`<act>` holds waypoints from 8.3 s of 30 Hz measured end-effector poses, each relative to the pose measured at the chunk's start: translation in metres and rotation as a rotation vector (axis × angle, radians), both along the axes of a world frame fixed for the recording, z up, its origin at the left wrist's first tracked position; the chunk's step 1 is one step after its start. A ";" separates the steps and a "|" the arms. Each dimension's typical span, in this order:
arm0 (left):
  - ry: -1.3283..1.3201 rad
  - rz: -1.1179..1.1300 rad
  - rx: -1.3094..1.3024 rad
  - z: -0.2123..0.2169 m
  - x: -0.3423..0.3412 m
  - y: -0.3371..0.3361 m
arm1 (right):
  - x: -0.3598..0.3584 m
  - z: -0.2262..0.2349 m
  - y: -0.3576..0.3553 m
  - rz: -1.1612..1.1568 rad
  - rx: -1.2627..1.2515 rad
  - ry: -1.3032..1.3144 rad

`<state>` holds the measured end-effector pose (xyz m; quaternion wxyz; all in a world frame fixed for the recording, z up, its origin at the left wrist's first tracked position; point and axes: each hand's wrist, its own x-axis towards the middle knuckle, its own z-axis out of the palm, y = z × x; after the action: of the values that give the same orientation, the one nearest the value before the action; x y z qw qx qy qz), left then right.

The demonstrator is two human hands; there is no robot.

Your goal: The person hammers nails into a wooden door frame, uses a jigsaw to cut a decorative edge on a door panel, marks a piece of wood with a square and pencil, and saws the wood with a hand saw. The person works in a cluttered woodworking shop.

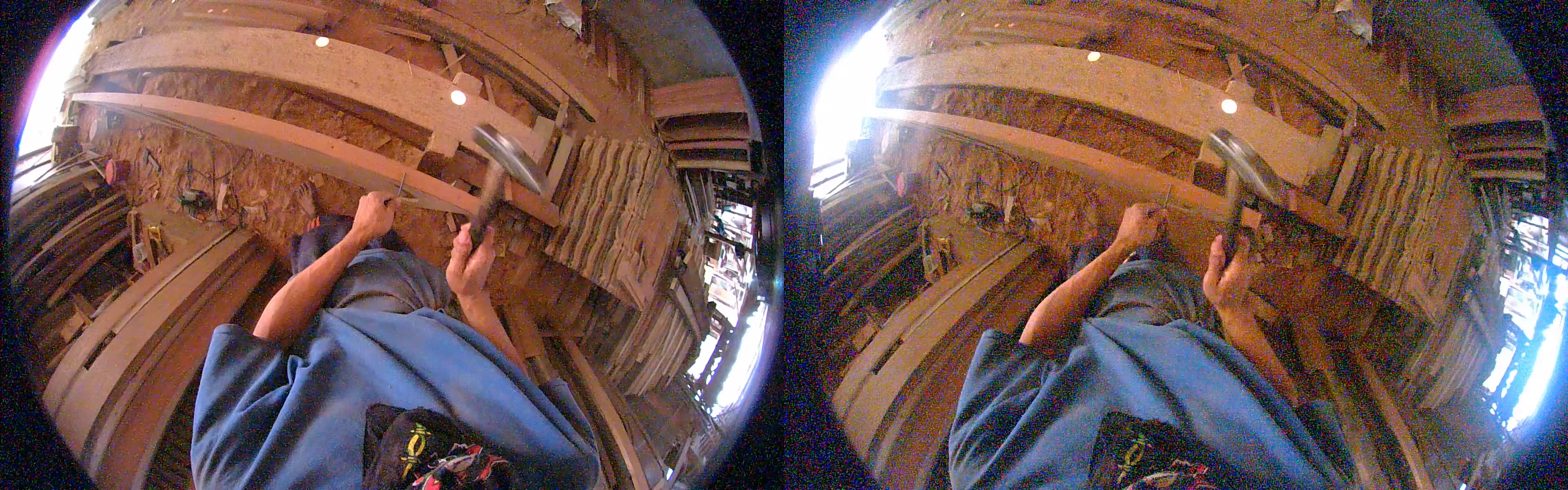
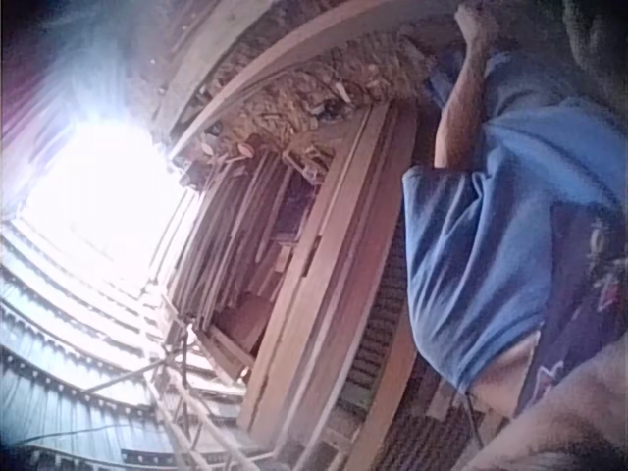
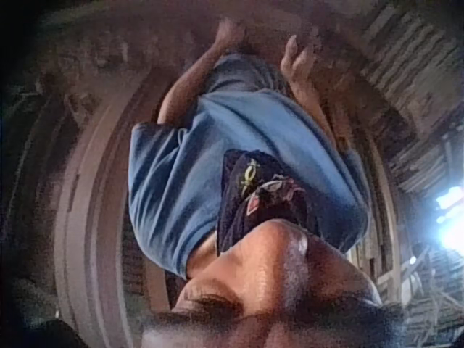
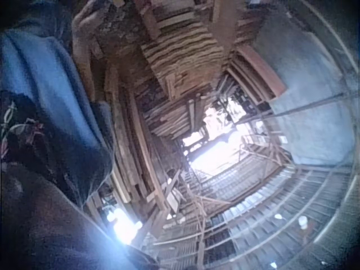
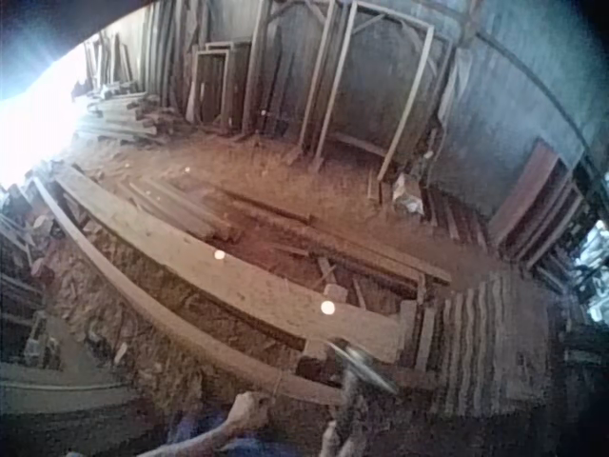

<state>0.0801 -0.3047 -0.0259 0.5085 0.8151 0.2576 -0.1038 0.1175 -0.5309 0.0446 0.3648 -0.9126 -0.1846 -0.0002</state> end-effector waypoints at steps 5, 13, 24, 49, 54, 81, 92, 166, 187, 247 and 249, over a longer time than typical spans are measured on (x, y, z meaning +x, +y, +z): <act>-0.047 0.001 0.071 -0.004 0.000 -0.001 | 0.003 -0.001 -0.004 0.120 -0.337 0.028; 0.051 -0.007 -0.027 0.000 0.002 0.004 | -0.003 0.000 -0.002 0.068 -0.118 -0.032; 0.071 -0.028 -0.055 0.005 0.011 0.010 | 0.004 -0.004 0.003 0.085 -0.251 0.096; -0.073 -0.097 -0.033 0.016 0.010 0.010 | -0.030 -0.049 -0.032 -0.014 -0.127 0.037; -0.190 -0.207 -0.011 0.025 0.003 -0.009 | -0.047 -0.072 -0.058 -0.140 -0.050 0.250; -0.066 0.289 0.015 -0.011 -0.032 0.106 | -0.007 0.014 0.115 0.207 -0.221 0.448; -0.092 0.296 0.153 -0.010 -0.029 0.105 | -0.007 -0.004 0.136 0.182 -0.387 0.364; 0.059 0.237 0.439 -0.008 0.013 -0.193 | 0.081 -0.035 -0.181 0.446 -0.180 0.311; -0.017 0.174 0.516 0.000 0.009 -0.196 | 0.094 -0.007 -0.160 0.428 -0.407 0.176; 0.008 0.264 0.325 -0.027 0.028 -0.190 | 0.090 -0.012 -0.171 0.476 -0.410 0.099; 0.067 0.239 0.356 -0.022 0.029 -0.194 | 0.091 -0.019 -0.177 0.479 -0.570 0.322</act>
<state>0.1088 -0.4982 -0.0483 0.3564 0.8518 0.3833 -0.0229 0.2089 -0.7082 0.0258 0.1111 -0.8968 -0.3250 0.2789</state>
